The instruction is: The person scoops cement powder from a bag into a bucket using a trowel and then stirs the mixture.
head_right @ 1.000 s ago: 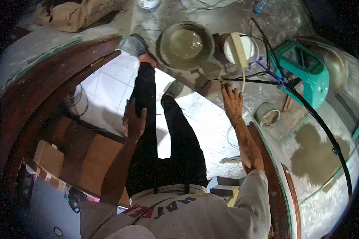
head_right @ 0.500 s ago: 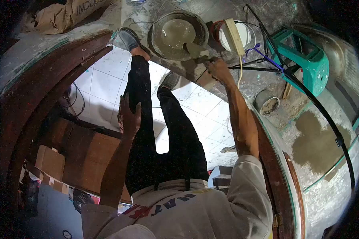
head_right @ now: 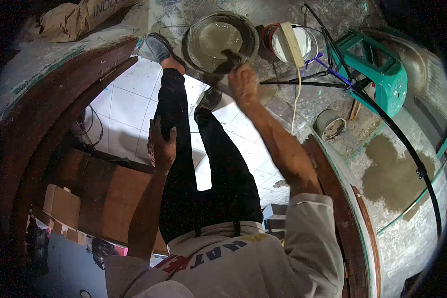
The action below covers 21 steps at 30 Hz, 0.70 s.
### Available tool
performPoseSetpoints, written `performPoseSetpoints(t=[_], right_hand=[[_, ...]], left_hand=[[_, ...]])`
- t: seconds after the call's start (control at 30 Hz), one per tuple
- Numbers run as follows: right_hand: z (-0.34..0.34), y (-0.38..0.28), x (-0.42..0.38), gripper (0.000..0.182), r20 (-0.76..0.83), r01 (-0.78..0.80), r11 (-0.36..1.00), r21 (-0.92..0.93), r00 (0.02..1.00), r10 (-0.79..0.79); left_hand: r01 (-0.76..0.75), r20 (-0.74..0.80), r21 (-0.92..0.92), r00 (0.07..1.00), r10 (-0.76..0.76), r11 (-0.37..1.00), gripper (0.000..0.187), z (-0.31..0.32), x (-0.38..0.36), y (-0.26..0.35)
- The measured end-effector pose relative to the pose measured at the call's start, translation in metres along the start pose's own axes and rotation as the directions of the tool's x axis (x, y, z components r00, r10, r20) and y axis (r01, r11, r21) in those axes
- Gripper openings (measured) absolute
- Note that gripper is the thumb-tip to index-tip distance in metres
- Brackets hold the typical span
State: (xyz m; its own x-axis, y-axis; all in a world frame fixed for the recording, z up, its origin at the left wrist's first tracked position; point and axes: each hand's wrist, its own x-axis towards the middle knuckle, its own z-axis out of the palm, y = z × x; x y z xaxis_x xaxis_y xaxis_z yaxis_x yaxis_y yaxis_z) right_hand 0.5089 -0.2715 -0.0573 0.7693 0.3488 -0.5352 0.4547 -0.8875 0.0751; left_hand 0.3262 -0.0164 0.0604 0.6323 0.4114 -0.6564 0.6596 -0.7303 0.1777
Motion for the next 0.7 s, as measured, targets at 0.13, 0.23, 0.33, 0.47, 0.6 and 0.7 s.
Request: performPoseSetpoints(t=[0.13, 0.23, 0.33, 0.47, 0.6, 0.7], right_hand=[[-0.005, -0.067, -0.004, 0.039, 0.114, -0.236, 0.934, 0.267, 0.970, 0.213], [-0.026, -0.079, 0.018, 0.039, 0.261, -0.386, 0.827, 0.408, 0.918, 0.299], [-0.033, -0.081, 0.027, 0.036, 0.385, -0.466, 0.736, 0.491, 0.874, 0.297], [-0.021, -0.021, 0.010, 0.044, 0.479, -0.485, -0.006, 0.874, 0.862, 0.167], [-0.035, 0.012, -0.030, 0.046, 0.534, -0.458, -0.318, 0.830, 0.818, 0.216], [-0.017, 0.008, -0.031, 0.049, 0.197, -0.197, -0.048, 0.979, 0.870, 0.452]], left_hand=[[-0.006, -0.022, -0.023, 1.000, 0.006, 1.000, 0.073, 0.003, 0.001, -0.004], [-0.007, -0.033, -0.005, 0.999, 0.007, 1.000, 0.073, 0.007, -0.002, -0.005], [-0.008, -0.036, 0.012, 0.999, 0.009, 1.000, 0.074, 0.007, -0.002, -0.006], [-0.011, -0.031, -0.012, 0.999, 0.010, 1.000, 0.074, 0.004, -0.002, -0.006], [-0.005, -0.020, -0.007, 1.000, 0.005, 1.000, 0.073, 0.003, -0.001, -0.006], [-0.007, -0.022, -0.015, 1.000, 0.007, 1.000, 0.072, 0.003, 0.001, -0.007]])
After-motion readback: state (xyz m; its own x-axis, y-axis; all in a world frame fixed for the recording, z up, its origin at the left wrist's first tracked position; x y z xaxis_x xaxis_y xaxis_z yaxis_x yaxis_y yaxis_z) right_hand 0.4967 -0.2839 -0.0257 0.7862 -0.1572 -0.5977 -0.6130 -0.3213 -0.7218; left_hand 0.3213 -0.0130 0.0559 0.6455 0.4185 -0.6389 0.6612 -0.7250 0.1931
